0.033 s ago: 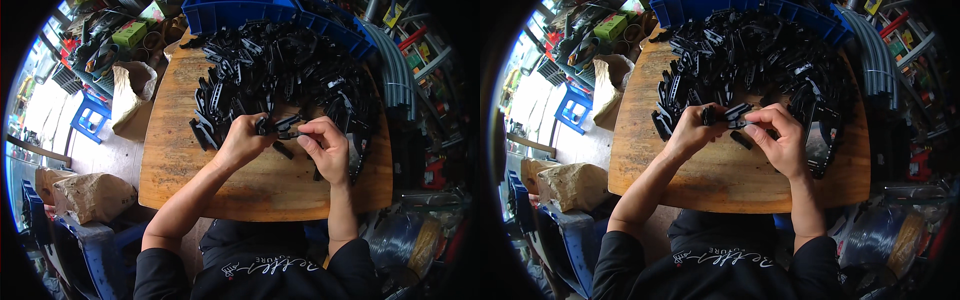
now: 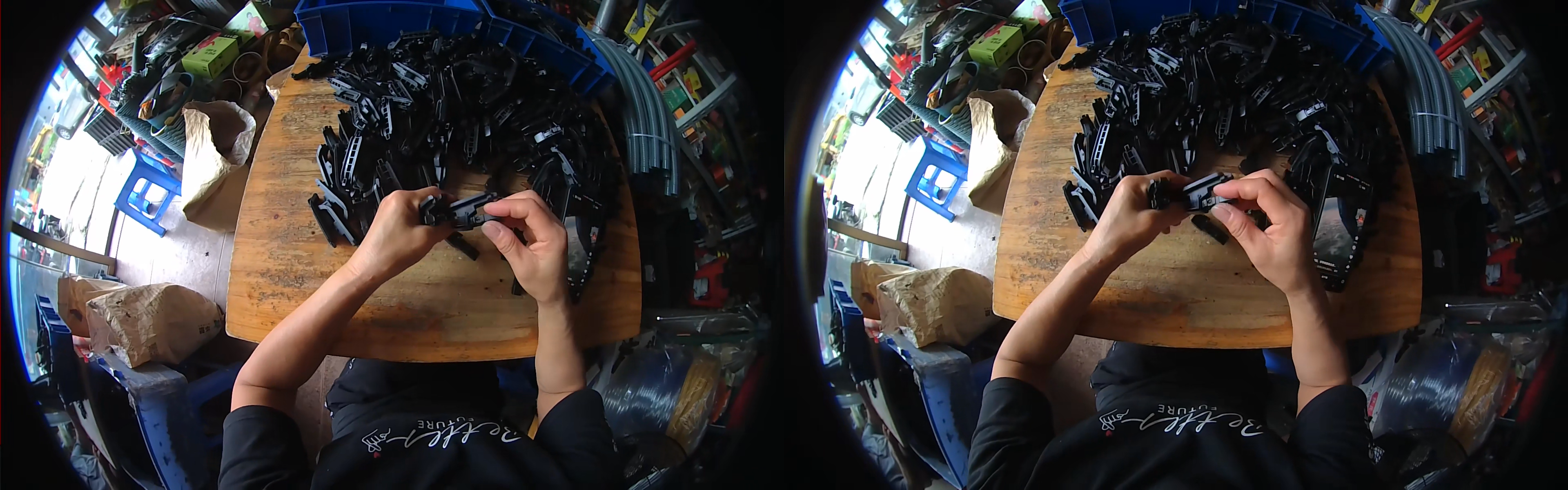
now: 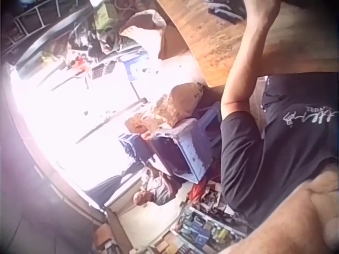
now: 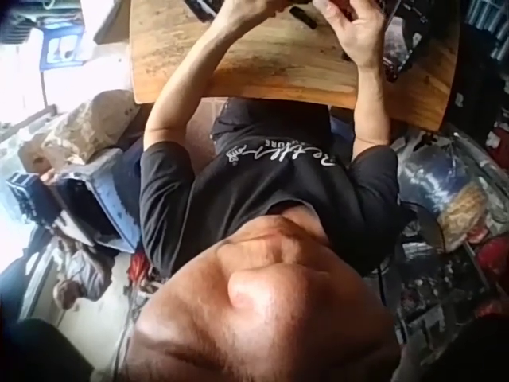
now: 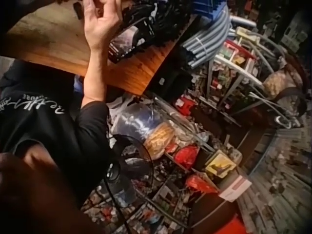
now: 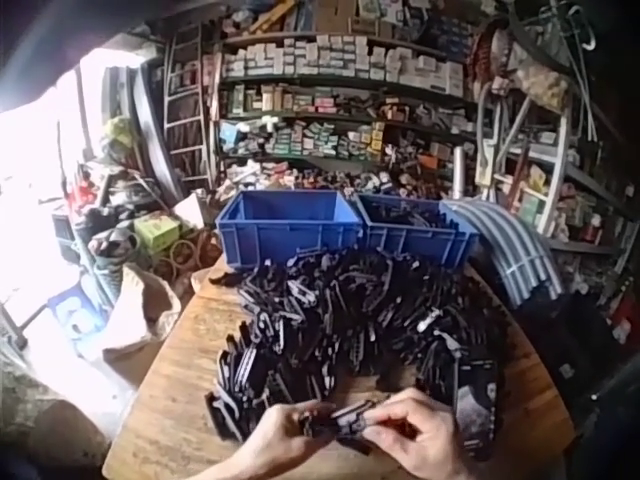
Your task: Assembling and inspecting small black plastic components at a manufacturing workbench.
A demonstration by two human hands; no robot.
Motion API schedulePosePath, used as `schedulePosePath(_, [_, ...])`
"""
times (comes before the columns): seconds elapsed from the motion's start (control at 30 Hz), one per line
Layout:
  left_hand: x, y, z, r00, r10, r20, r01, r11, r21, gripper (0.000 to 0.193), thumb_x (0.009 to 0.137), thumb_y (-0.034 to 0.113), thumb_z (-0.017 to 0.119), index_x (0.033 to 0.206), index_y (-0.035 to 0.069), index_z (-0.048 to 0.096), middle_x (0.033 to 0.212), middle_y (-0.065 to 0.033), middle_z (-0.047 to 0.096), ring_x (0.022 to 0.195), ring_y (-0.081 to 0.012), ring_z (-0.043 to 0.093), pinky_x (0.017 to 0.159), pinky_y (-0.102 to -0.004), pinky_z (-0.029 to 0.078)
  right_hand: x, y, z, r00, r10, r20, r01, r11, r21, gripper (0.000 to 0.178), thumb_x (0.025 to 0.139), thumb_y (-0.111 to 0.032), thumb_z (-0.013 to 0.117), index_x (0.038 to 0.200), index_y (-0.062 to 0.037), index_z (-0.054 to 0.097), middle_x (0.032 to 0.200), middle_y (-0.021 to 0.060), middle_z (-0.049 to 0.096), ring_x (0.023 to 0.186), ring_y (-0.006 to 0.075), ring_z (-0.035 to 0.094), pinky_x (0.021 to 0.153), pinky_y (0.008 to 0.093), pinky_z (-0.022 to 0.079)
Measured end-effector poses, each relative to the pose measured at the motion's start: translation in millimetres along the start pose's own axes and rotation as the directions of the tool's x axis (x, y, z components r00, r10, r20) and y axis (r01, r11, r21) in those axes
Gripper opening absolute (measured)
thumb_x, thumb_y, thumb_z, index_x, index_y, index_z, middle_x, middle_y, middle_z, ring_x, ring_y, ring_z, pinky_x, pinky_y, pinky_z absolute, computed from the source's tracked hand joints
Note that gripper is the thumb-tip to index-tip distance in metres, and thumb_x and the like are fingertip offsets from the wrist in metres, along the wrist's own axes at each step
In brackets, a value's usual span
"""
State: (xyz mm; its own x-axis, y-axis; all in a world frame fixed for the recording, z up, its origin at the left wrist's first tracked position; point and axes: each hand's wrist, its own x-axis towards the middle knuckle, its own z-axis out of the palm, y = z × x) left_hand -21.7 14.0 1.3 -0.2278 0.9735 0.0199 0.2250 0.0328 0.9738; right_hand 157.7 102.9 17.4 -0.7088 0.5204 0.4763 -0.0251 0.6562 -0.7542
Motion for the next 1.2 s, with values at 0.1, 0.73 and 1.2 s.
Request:
schedulePosePath(0.1, [-4,0,4,0.99,0.143,-0.002,-0.143,0.989,0.045,0.026,0.075,0.007,0.066,0.1,-0.003,0.063,0.073,-0.0042,0.063,0.069,-0.0092,0.057,0.064,-0.0246,0.046,0,-4,5,0.997,0.058,-0.057,-0.057,0.998,0.019,0.018,0.082,-0.001,0.065,0.099,0.002,0.059,0.096,0.0037,0.055,0.081,0.0089,0.056,0.071,0.0201,0.046])
schedulePosePath(0.73, [-7,13,10,0.959,0.269,0.088,-0.279,0.952,0.128,0.03,0.076,0.017,0.073,0.093,-0.006,0.063,0.075,-0.0126,0.065,0.061,-0.0143,0.06,0.054,-0.0281,0.046,1,10,-1,0.945,0.295,0.139,-0.326,0.852,0.411,0.042,0.076,-0.02,0.076,0.105,-0.0007,0.053,0.09,0.0009,0.057,0.083,0.0064,0.053,0.076,0.0207,0.044])
schedulePosePath(1.2, [-17,17,14,0.987,0.074,0.143,-0.07,0.997,-0.032,0.026,0.075,0.016,0.073,0.087,-0.003,0.061,0.067,-0.0087,0.063,0.06,-0.0083,0.055,0.056,-0.0264,0.045,2,8,-5,0.992,0.076,0.1,-0.09,0.987,0.134,0.049,0.074,-0.04,0.073,0.095,-0.0003,0.052,0.081,0.0002,0.048,0.072,0.0062,0.047,0.064,0.0184,0.04])
